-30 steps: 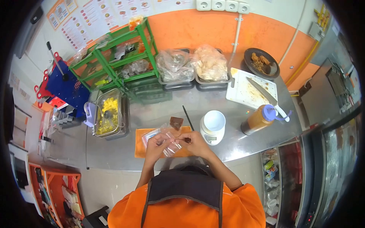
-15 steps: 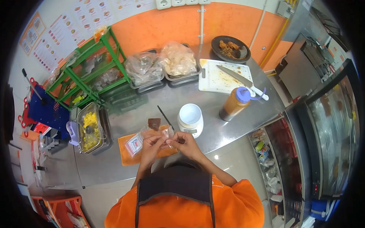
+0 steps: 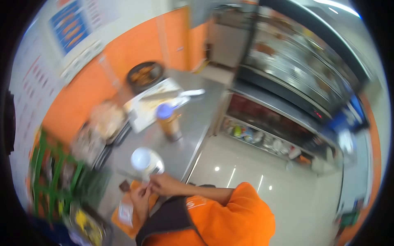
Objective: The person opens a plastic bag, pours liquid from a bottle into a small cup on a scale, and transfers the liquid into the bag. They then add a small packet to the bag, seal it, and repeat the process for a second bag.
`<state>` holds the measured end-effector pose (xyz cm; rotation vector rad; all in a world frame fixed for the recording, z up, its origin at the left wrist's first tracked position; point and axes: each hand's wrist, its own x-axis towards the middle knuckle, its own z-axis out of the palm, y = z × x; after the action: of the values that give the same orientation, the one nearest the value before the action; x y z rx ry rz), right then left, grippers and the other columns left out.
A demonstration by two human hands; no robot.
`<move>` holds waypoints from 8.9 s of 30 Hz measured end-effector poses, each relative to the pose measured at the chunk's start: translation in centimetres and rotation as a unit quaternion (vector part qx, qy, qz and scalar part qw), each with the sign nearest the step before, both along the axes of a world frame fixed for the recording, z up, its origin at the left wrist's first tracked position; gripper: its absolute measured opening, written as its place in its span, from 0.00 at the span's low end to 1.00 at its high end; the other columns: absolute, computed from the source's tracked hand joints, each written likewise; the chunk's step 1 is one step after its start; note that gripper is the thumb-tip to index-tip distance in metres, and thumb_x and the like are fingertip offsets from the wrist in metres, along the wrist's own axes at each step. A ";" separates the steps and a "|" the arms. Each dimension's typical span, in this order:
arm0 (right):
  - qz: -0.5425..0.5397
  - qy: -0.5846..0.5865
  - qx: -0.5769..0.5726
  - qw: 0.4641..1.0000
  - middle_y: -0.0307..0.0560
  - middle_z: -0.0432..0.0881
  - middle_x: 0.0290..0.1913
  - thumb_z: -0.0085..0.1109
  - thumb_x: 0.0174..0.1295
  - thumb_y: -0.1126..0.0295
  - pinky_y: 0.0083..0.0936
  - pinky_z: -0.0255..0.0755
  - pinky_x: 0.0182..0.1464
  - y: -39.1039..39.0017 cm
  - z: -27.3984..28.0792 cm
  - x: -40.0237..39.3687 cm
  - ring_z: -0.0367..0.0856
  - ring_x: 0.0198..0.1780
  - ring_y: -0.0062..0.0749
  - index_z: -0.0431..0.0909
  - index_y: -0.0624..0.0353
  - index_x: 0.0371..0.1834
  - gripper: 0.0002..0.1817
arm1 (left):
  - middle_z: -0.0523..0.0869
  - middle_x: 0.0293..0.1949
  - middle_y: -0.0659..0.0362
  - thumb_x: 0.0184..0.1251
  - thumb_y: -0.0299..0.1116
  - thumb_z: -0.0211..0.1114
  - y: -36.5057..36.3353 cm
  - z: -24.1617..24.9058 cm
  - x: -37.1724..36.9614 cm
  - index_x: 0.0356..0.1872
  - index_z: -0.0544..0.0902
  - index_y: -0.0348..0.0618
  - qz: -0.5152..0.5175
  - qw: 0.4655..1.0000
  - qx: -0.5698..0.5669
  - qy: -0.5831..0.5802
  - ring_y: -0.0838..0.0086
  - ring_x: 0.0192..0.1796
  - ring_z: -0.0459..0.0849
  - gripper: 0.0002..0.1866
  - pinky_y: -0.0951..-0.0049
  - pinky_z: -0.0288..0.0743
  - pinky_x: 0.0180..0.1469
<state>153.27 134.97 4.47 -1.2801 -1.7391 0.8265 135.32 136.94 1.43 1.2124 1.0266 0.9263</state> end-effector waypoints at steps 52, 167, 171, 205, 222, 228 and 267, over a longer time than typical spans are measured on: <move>-0.073 -0.131 0.319 0.936 0.49 0.78 0.44 0.68 0.49 0.81 0.26 0.72 0.34 1.8 15.4 3.7 0.80 0.37 0.35 0.84 0.60 0.36 0.11 | 0.75 0.59 0.49 0.50 0.30 0.74 7.0 14.5 6.3 0.62 0.67 0.39 0.001 0.841 0.530 0.109 0.56 0.64 0.73 0.37 0.52 0.56 0.71; -0.058 -0.564 0.403 0.719 0.28 0.76 0.59 0.64 0.43 0.74 0.41 0.59 0.70 6.1 13.4 13.1 0.72 0.60 0.32 0.74 0.24 0.58 0.36 | 0.84 0.42 0.49 0.61 0.49 0.70 7.7 4.8 5.9 0.53 0.70 0.32 -0.202 0.957 0.204 0.042 0.70 0.44 0.84 0.32 0.71 0.75 0.49; -0.042 -0.561 0.410 0.718 0.29 0.76 0.59 0.63 0.45 0.74 0.42 0.58 0.71 6.5 14.1 12.7 0.73 0.60 0.33 0.75 0.24 0.59 0.35 | 0.84 0.43 0.50 0.62 0.47 0.70 7.7 5.2 5.7 0.54 0.70 0.32 -0.206 0.954 0.213 0.042 0.70 0.44 0.84 0.31 0.71 0.75 0.49; -0.502 0.004 0.142 0.853 0.54 0.68 0.61 0.76 0.46 0.69 0.35 0.67 0.61 7.2 -6.8 10.2 0.69 0.62 0.47 0.61 0.59 0.68 0.45 | 0.69 0.27 0.67 0.55 0.48 0.75 10.7 5.1 3.9 0.67 0.60 0.46 -0.277 0.823 0.028 -0.495 0.76 0.37 0.74 0.43 0.61 0.71 0.58; -0.010 -0.038 0.198 0.979 0.49 0.59 0.43 0.71 0.50 0.69 0.34 0.59 0.55 5.5 10.9 3.3 0.60 0.50 0.41 0.83 0.52 0.34 0.09 | 0.77 0.50 0.58 0.48 0.52 0.78 10.3 4.4 2.1 0.76 0.46 0.54 -0.287 0.878 0.004 -0.383 0.70 0.54 0.76 0.59 0.67 0.68 0.57; -0.075 -0.097 0.195 0.973 0.50 0.58 0.41 0.70 0.49 0.70 0.35 0.56 0.55 8.8 7.0 2.3 0.59 0.48 0.42 0.83 0.52 0.33 0.08 | 0.70 0.63 0.55 0.64 0.61 0.60 8.0 2.1 -6.5 0.74 0.52 0.54 0.061 0.971 0.037 -0.228 0.67 0.65 0.68 0.44 0.62 0.59 0.68; -0.290 0.102 0.045 0.950 0.39 0.64 0.45 0.65 0.60 0.66 0.14 0.63 0.35 9.6 -6.1 3.7 0.64 0.38 0.19 0.80 0.51 0.51 0.15 | 0.76 0.56 0.58 0.78 0.38 0.49 0.1 -0.4 -8.5 0.68 0.63 0.46 0.210 0.976 0.032 -0.045 0.77 0.55 0.75 0.22 0.75 0.67 0.55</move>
<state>156.97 144.61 -1.68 -1.4778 -1.1277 0.5040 126.79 137.00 1.06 1.0111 1.2120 1.3389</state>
